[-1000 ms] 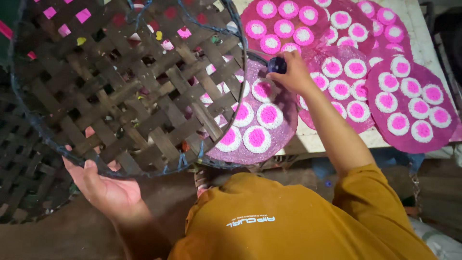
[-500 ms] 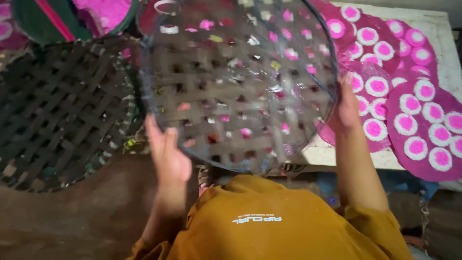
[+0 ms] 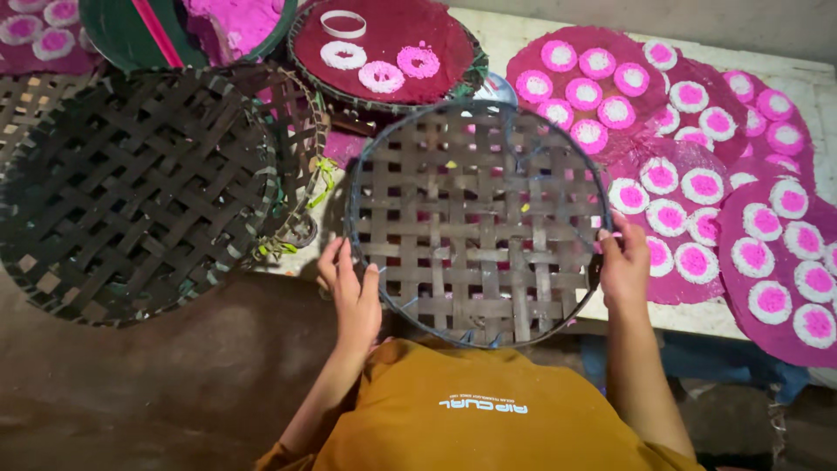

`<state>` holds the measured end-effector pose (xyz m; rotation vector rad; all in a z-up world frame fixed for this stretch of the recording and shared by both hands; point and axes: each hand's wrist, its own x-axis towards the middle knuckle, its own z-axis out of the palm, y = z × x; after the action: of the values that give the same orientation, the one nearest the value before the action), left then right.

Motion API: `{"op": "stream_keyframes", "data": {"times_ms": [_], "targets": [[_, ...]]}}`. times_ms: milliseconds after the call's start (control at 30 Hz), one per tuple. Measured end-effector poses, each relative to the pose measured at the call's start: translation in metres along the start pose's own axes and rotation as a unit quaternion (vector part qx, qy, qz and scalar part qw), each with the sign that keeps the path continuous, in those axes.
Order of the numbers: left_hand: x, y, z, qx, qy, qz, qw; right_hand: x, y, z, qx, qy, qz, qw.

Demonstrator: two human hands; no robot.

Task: The person prepares colorful disc-shaped crackers by applying white paste from a tub onto pink circular bases, arranging them on trays and lattice-work frames, and finally placing a loaded tray into a large steaming pot and covering it with a lid.

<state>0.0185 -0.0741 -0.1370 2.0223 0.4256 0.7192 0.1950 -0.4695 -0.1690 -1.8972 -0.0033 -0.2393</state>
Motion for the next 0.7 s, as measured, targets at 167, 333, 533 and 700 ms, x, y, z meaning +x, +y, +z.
{"op": "stream_keyframes", "data": {"times_ms": [167, 333, 533, 700], "targets": [[-0.005, -0.014, 0.001, 0.024, 0.006, -0.004, 1.000, -0.001, 0.017, 0.009, -0.010, -0.016, -0.005, 1.000], [0.007, -0.029, 0.004, 0.074, 0.003, -0.034, 0.997, 0.005, 0.022, 0.022, -0.036, -0.023, 0.010, 0.999], [0.011, -0.039, 0.011, 0.107, -0.014, -0.033, 0.994, 0.005, 0.018, 0.028, -0.102, -0.036, -0.034, 0.994], [0.010, -0.042, 0.011, 0.107, -0.017, -0.025, 0.994, 0.002, 0.000, 0.031, -0.125, -0.017, -0.036, 0.991]]}}
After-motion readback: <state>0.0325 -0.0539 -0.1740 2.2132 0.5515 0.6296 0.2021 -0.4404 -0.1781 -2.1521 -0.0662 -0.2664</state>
